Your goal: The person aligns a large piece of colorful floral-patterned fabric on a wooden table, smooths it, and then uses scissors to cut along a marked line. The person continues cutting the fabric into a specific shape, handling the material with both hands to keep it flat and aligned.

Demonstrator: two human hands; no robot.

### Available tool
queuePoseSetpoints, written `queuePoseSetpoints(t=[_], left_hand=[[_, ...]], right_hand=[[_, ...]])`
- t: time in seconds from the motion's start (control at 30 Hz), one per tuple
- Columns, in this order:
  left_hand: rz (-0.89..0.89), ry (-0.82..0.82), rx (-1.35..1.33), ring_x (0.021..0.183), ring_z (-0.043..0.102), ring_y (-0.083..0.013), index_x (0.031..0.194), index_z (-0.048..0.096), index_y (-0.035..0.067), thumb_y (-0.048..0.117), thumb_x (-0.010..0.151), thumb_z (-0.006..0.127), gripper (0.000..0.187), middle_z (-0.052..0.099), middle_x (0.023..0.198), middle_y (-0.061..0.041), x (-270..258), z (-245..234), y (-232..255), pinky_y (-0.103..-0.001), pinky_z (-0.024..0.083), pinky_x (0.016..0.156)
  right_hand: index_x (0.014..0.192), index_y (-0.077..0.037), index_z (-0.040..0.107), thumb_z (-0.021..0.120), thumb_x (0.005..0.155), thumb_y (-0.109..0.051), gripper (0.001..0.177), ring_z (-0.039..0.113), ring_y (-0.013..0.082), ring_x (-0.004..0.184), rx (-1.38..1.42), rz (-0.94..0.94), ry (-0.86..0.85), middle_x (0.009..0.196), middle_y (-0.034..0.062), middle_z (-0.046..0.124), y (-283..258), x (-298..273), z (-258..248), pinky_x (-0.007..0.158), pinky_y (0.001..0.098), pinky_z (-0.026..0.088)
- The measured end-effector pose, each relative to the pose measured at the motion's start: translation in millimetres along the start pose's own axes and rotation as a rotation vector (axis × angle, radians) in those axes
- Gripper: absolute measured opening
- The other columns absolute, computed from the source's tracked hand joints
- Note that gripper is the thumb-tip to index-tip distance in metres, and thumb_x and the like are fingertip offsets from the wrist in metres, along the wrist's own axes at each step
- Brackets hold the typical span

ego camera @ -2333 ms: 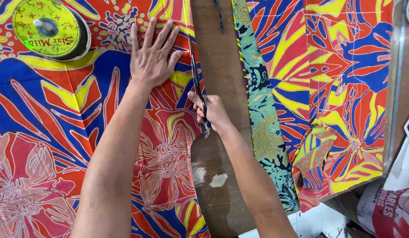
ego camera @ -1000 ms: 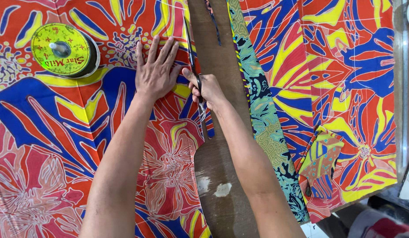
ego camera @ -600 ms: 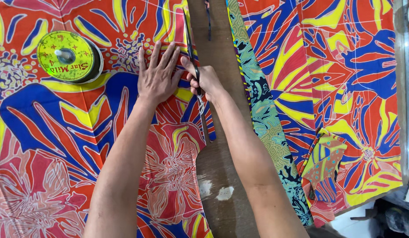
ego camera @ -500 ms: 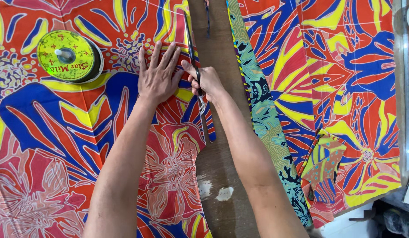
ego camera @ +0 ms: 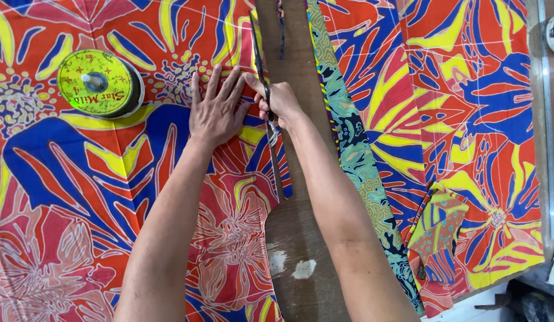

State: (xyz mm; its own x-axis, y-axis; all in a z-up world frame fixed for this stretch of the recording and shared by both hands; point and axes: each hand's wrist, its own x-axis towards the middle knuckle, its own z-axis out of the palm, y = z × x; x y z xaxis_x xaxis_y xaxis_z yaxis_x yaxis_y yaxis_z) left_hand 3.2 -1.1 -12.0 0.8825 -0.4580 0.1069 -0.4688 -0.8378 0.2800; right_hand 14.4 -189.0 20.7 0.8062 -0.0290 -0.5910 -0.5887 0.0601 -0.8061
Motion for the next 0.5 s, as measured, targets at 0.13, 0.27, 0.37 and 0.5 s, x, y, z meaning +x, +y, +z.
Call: queuePoseSetpoints(t=[0.13,0.27,0.37,0.5], left_hand=[[0.0,0.007,-0.03,0.159,0.014,-0.0243,0.163,0.035,0.026,0.058,0.104,0.04,0.067,0.027,0.17,0.005,2.0,1.4,-3.2,-0.06,-0.002,0.126],[0.006,0.016,-0.007,0.159,0.014,-0.0242,0.164,0.036,0.026,0.056,0.105,0.042,0.066,0.027,0.17,0.005,0.9,1.8,-0.7,-0.06,-0.002,0.126],[0.012,0.016,0.033,0.16,0.015,-0.0238,0.163,0.037,0.027,0.056,0.106,0.043,0.065,0.028,0.171,0.006,2.4,-0.1,-2.1,-0.06,-0.002,0.127],[0.019,0.039,0.033,0.161,0.016,-0.0243,0.165,0.035,0.026,0.055,0.107,0.042,0.066,0.028,0.173,0.004,-3.6,3.2,-2.5,-0.059,-0.001,0.128]], right_hand=[[0.07,-0.005,0.061,0.079,0.073,-0.066,0.065,0.052,0.0097,0.038,0.031,0.032,-0.006,0.048,-0.0026,0.049,-6.4,6.8,-1.1,0.039,0.0266,0.046],[0.072,-0.005,0.062,0.079,0.072,-0.068,0.066,0.053,0.0096,0.039,0.046,0.04,-0.029,0.049,-0.0027,0.05,-16.1,26.9,0.1,0.04,0.0263,0.048],[0.073,-0.003,0.063,0.083,0.072,-0.067,0.067,0.053,0.0078,0.042,0.039,-0.015,-0.017,0.052,-0.0031,0.052,-17.6,35.4,0.8,0.041,0.0271,0.05],[0.071,-0.004,0.062,0.083,0.067,-0.068,0.067,0.053,0.0102,0.039,-0.008,-0.01,0.006,0.049,-0.0013,0.052,-10.8,33.5,0.9,0.039,0.0262,0.047]])
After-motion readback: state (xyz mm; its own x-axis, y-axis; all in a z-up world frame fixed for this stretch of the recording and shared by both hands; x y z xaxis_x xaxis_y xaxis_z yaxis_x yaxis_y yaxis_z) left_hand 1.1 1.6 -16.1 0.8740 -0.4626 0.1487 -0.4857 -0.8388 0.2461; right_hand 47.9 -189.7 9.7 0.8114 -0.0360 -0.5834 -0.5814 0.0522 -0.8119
